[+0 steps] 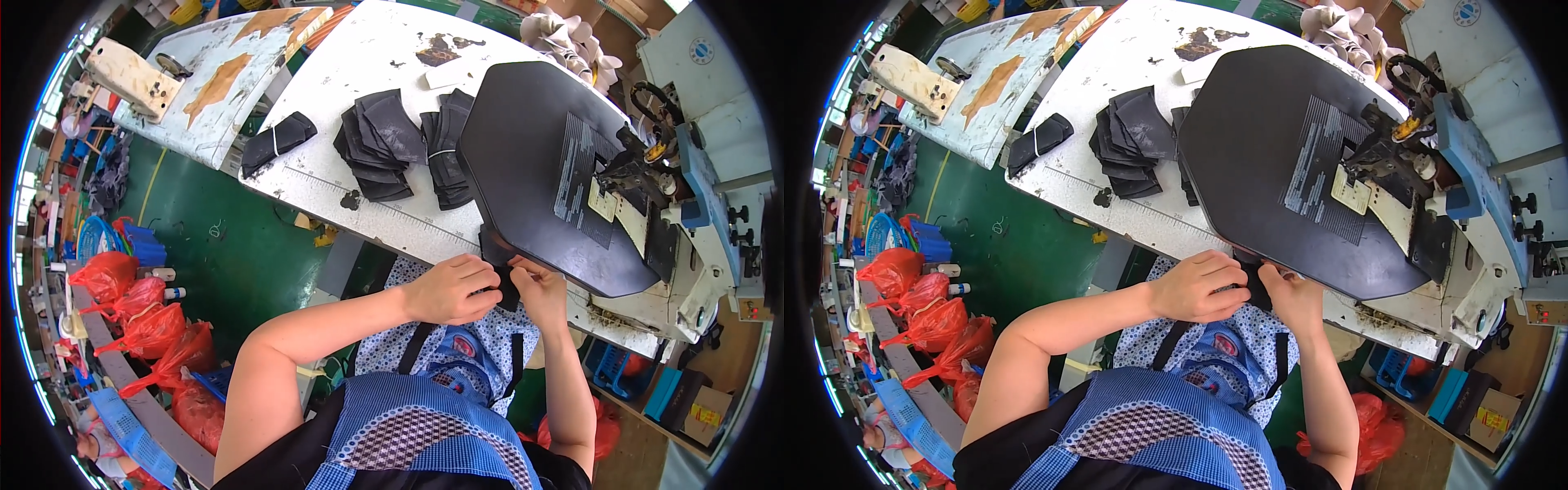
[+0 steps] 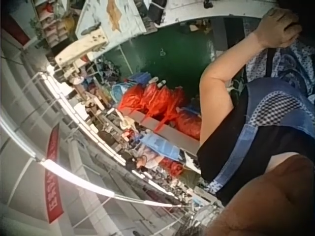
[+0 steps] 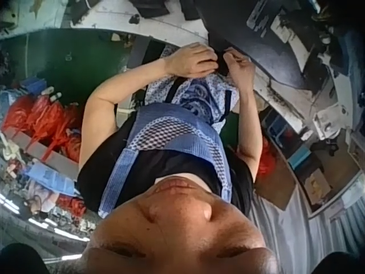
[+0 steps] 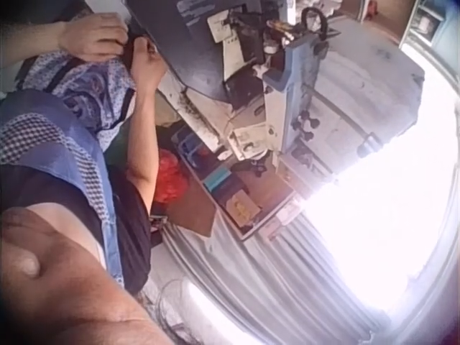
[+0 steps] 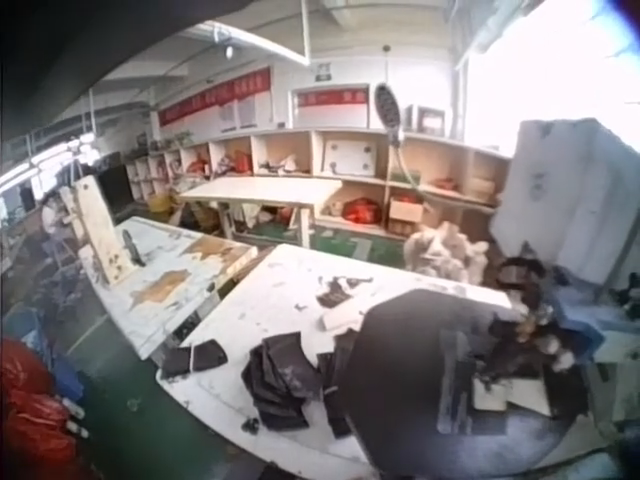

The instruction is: The recorder is using an industrial sewing machine to stitch together small black fabric components for shoes.

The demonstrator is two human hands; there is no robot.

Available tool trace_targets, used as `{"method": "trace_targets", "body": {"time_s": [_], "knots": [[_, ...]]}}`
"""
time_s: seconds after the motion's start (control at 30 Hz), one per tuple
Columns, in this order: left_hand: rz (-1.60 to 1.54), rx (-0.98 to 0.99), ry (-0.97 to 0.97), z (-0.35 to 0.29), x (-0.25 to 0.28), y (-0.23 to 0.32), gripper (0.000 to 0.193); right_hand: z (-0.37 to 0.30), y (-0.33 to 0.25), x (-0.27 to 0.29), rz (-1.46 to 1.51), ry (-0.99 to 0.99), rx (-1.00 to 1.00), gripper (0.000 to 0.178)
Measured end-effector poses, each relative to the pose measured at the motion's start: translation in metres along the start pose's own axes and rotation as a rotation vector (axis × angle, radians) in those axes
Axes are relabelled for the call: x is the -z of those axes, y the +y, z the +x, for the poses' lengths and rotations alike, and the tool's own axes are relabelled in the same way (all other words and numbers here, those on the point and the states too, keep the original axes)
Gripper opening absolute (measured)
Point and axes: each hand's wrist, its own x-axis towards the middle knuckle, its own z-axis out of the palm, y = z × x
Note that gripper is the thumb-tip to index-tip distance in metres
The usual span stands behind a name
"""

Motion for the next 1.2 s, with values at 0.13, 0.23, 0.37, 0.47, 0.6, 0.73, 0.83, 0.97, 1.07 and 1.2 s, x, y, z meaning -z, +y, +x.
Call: {"method": "trace_targets", "body": {"time_s": [0.13, 0.23, 0.37, 0.47, 0.6, 0.73, 0.83, 0.97, 1.07, 1.2], "knots": [[0.027, 0.098, -0.028, 0.009, -0.006, 0.002, 0.036, 0.004, 0.007, 0.002, -0.311, 0.089, 0.326, 0.018], [0.076, 0.13, -0.048, 0.002, -0.017, -0.006, 0.045, -0.019, -0.021, 0.006, -0.467, 0.154, 0.75, 0.014], [0.081, 0.178, -0.141, 0.003, -0.008, -0.004, 0.044, -0.087, -0.112, 0.036, -0.446, 0.055, 1.115, 0.025], [0.046, -0.025, -0.125, 0.016, 0.012, 0.009, 0.034, -0.084, -0.138, 0.055, -0.412, 0.328, 1.245, 0.026], [-0.125, -0.38, -0.022, 0.06, 0.07, 0.047, 0.029, -0.035, -0.118, 0.065, -0.588, 0.386, 1.204, 0.035], [-0.008, -0.134, -0.048, 0.124, 0.126, 0.041, 0.043, -0.037, -0.117, 0.06, -0.57, 0.441, 1.209, 0.035], [0.093, 0.041, -0.123, 0.155, 0.119, 0.018, 0.044, -0.031, -0.117, 0.061, -0.587, 0.485, 1.195, 0.035], [0.057, 0.111, -0.246, 0.166, 0.114, -0.001, 0.043, -0.026, -0.114, 0.059, -0.599, 0.516, 1.217, 0.035], [0.042, 0.079, -0.249, 0.172, 0.111, -0.009, 0.035, -0.025, -0.113, 0.058, -0.593, 0.525, 1.207, 0.035], [0.031, 0.029, -0.268, 0.176, 0.112, -0.014, 0.03, -0.025, -0.111, 0.054, -0.573, 0.507, 1.194, 0.036]]}}
